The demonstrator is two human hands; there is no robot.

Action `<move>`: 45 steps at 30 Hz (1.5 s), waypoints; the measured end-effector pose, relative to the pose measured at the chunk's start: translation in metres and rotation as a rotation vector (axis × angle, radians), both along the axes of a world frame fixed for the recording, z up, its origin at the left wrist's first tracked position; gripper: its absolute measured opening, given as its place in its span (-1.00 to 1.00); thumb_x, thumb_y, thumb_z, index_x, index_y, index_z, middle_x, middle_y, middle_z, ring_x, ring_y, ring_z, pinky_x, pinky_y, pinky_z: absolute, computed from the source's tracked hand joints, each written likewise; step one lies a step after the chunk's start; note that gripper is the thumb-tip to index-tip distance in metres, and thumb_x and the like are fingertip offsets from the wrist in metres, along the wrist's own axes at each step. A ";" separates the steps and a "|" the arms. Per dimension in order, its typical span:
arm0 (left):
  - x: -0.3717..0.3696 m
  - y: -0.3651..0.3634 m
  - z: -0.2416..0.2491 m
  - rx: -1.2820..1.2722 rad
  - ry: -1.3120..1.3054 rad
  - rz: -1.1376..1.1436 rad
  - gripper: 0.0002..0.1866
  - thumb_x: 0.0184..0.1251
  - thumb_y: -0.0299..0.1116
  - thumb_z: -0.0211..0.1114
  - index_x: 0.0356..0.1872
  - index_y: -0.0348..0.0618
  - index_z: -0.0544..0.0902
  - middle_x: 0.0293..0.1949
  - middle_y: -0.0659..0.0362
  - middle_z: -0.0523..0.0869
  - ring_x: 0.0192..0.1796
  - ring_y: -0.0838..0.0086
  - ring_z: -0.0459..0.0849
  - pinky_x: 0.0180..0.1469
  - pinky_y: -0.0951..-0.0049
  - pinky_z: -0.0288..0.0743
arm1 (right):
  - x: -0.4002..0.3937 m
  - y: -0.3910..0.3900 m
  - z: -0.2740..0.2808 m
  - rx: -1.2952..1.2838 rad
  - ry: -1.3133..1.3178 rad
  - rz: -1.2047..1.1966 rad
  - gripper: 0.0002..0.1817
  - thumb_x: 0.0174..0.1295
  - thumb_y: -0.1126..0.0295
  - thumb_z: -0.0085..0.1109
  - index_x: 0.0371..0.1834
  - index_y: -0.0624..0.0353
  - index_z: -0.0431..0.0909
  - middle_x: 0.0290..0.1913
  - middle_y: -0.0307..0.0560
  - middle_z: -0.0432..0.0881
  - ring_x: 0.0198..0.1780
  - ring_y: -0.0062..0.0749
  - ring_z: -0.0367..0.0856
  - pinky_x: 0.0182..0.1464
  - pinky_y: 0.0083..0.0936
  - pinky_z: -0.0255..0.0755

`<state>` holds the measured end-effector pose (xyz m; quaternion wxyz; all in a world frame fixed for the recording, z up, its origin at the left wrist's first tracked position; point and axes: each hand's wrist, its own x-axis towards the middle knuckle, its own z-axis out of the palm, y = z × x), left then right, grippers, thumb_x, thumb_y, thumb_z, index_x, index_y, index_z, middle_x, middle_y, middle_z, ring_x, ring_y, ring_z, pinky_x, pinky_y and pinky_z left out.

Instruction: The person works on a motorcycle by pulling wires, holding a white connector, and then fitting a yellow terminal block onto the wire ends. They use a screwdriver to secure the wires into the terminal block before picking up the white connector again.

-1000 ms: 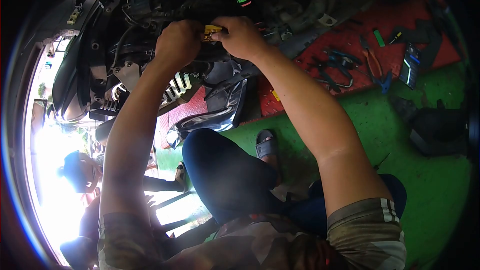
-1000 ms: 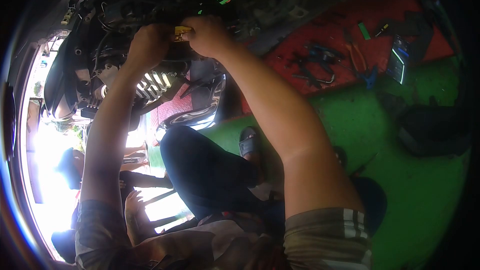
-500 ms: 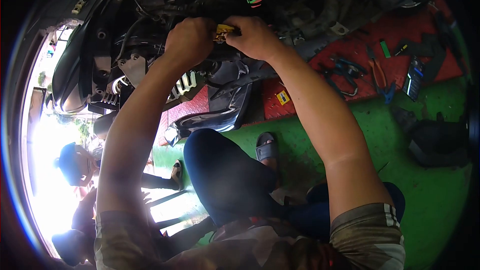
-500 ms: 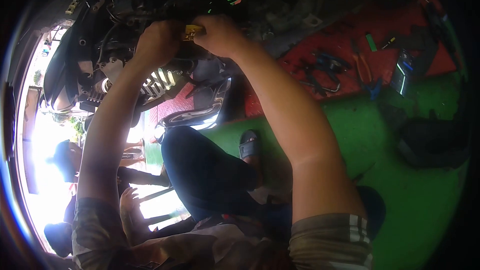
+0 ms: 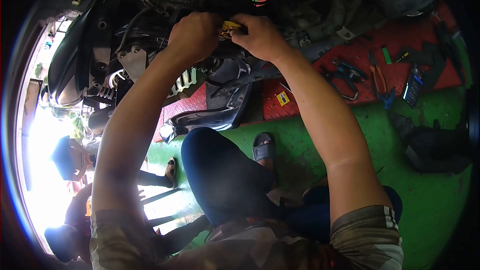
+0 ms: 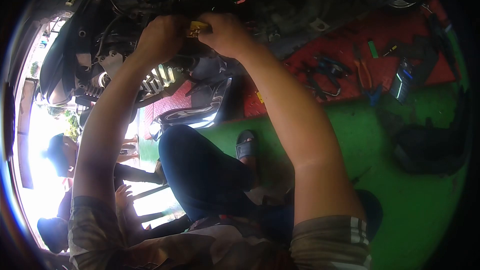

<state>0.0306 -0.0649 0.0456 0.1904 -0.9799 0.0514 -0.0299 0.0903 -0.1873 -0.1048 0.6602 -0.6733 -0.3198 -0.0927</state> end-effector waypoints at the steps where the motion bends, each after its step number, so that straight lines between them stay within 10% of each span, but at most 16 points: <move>1: 0.000 0.000 0.000 -0.002 0.000 0.001 -0.74 0.36 -0.32 0.26 -0.01 0.04 0.81 -0.12 -0.09 0.82 -0.03 -0.04 0.82 0.03 0.00 0.70 | -0.001 -0.001 0.000 0.002 0.014 0.020 -0.61 0.24 0.29 0.34 0.12 0.15 0.69 -0.10 0.12 0.81 -0.03 0.02 0.80 0.06 -0.22 0.63; 20: -0.001 0.000 -0.008 -0.032 -0.036 -0.028 -0.75 0.41 -0.18 0.29 -0.07 -0.04 0.78 -0.16 -0.09 0.83 -0.06 -0.05 0.82 0.03 0.00 0.70 | -0.002 0.014 -0.004 0.085 -0.118 -0.131 -0.65 0.21 0.30 0.38 0.02 0.21 0.65 -0.11 0.17 0.79 -0.02 0.13 0.78 0.00 -0.14 0.64; 34: -0.008 0.002 -0.019 0.022 -0.111 -0.093 -0.75 0.38 -0.38 0.22 -0.01 -0.13 0.75 -0.16 -0.14 0.83 -0.08 -0.02 0.85 0.01 0.03 0.71 | 0.008 -0.023 0.003 -0.023 -0.309 -0.193 -0.57 0.30 0.39 0.36 0.24 0.20 0.60 0.09 0.05 0.79 0.09 -0.16 0.78 0.15 -0.33 0.60; 35: -0.007 0.003 -0.021 -0.006 -0.105 -0.091 -0.75 0.38 -0.38 0.22 -0.01 -0.13 0.75 -0.16 -0.14 0.83 -0.08 -0.02 0.85 0.01 0.03 0.71 | -0.017 -0.054 0.047 -0.257 -0.179 -0.158 -0.59 0.30 0.41 0.37 0.14 0.30 0.48 0.10 0.29 0.65 0.16 0.26 0.64 0.14 -0.10 0.54; 40: -0.007 0.005 -0.018 -0.056 -0.150 -0.132 -0.75 0.42 -0.33 0.23 -0.03 -0.21 0.74 -0.20 -0.17 0.82 -0.11 -0.06 0.84 -0.06 0.01 0.71 | -0.060 -0.089 0.101 -0.943 0.061 0.320 -0.75 0.21 0.35 0.40 -0.13 0.28 0.78 -0.28 -0.03 0.82 -0.23 -0.34 0.76 -0.09 -0.38 0.60; 45: -0.013 -0.002 -0.013 -0.109 -0.144 -0.003 -0.77 0.39 -0.33 0.27 -0.10 -0.21 0.80 -0.08 -0.16 0.82 0.02 -0.03 0.83 0.04 0.04 0.72 | -0.094 -0.035 -0.004 -1.426 -0.080 0.665 -0.72 0.15 0.33 0.36 -0.11 0.20 0.82 -0.17 0.09 0.82 -0.09 -0.06 0.80 0.01 -0.15 0.62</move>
